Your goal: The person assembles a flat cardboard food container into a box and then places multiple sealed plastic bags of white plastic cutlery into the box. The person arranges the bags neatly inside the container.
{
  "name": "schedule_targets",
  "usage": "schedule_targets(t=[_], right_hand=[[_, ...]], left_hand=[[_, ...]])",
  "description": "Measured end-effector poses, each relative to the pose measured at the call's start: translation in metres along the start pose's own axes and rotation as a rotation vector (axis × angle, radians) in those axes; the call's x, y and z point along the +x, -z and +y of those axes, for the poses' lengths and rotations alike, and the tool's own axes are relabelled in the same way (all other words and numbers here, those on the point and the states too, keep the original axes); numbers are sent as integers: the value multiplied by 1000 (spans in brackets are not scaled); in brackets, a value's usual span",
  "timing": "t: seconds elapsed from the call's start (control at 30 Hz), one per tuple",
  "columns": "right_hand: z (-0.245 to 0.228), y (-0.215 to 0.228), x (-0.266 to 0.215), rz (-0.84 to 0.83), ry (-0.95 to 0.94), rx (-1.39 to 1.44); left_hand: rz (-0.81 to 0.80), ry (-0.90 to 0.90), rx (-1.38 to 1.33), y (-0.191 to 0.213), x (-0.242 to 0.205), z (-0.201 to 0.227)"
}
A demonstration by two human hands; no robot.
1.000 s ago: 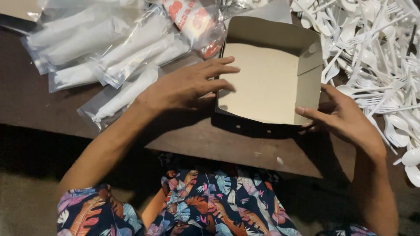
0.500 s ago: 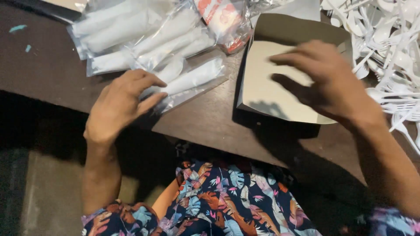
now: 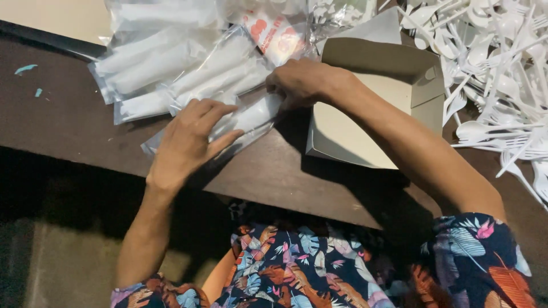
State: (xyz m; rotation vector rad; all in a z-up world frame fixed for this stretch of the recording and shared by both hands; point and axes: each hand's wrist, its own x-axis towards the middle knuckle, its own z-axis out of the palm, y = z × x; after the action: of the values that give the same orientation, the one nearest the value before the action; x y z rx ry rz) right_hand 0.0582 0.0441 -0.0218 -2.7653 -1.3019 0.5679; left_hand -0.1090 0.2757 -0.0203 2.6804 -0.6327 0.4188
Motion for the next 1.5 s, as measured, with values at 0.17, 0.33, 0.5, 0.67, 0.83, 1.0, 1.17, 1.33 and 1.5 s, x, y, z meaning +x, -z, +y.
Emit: schedule_targets(t=[0.17,0.33,0.5,0.67,0.83,1.0,1.17,1.33,1.5], right_hand=[[8,24,-8,-47,156,280],[16,56,-43,78,249,662],[55,75,-82,269,272,895],[106,75,-119,452,-106,1133],[129,46,-128,674,-241,1091],[125,35,-120,599,-259,930],[129,33,-108,499,-96,744],[132,27,-101,524,13,642],[127,27,-95,625,-102,609]], left_hand=[[-291,264,-267,11,42,26],[-226,142,-413,5,74,11],[-33,124,-544,9,134,37],[151,86,-715,-22,196,77],[40,234,-709,-49,212,82],[-10,303,-752,-53,204,74],[129,132,-615,-64,205,54],[25,163,-669,-77,194,40],[-3,212,-663,-89,192,40]])
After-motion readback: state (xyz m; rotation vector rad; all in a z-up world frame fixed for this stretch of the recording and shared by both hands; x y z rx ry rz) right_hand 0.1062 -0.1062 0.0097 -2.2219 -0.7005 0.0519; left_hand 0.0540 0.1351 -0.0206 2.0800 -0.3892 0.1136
